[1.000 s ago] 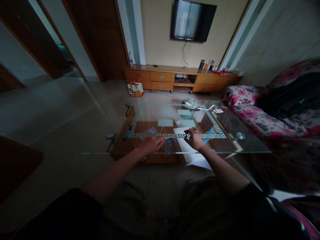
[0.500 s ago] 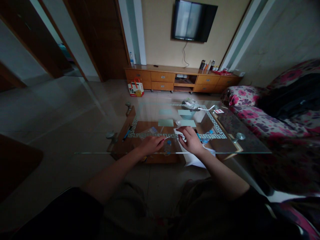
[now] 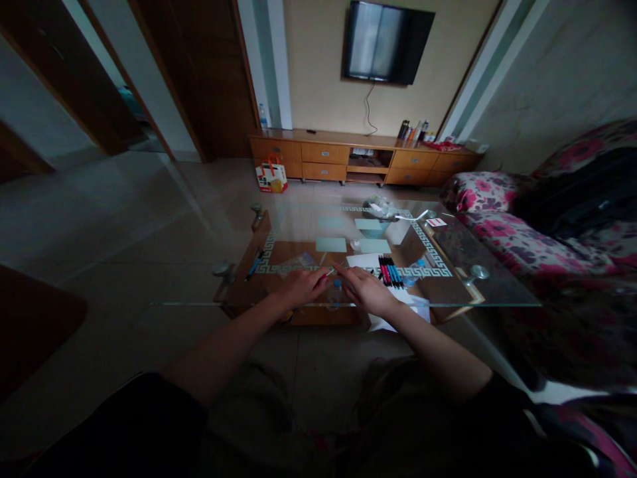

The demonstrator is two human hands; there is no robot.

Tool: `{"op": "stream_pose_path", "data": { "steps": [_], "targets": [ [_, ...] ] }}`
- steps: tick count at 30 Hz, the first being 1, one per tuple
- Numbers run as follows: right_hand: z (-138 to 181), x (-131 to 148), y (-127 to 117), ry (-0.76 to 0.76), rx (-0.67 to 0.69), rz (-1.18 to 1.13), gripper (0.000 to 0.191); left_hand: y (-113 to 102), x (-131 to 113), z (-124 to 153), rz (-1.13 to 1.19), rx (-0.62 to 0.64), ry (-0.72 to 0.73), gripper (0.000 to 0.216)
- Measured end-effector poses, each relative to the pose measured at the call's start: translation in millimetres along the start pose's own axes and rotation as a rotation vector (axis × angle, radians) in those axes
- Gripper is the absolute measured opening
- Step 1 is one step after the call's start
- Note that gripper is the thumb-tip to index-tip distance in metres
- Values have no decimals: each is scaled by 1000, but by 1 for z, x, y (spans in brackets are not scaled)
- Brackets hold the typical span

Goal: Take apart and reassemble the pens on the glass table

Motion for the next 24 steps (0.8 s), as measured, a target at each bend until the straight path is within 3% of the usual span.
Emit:
{"op": "stream_pose_path", "data": {
  "steps": [10,24],
  "targets": [
    [3,-5,10,5,24,17,74,1,-3,0,-22,14,29,31],
    [2,-6,14,2,39,24,74,3,-3,0,-25,29,56,30]
  ]
}}
Point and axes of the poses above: each hand's wrist, its own z-axis away from the middle knuckle, its own y-axis out of the palm, x = y × z, the point moved 6 cm from there along -z, towards the middle knuckle, and after that the axes turned 3 degrees about -z, right-handed, at the moved point
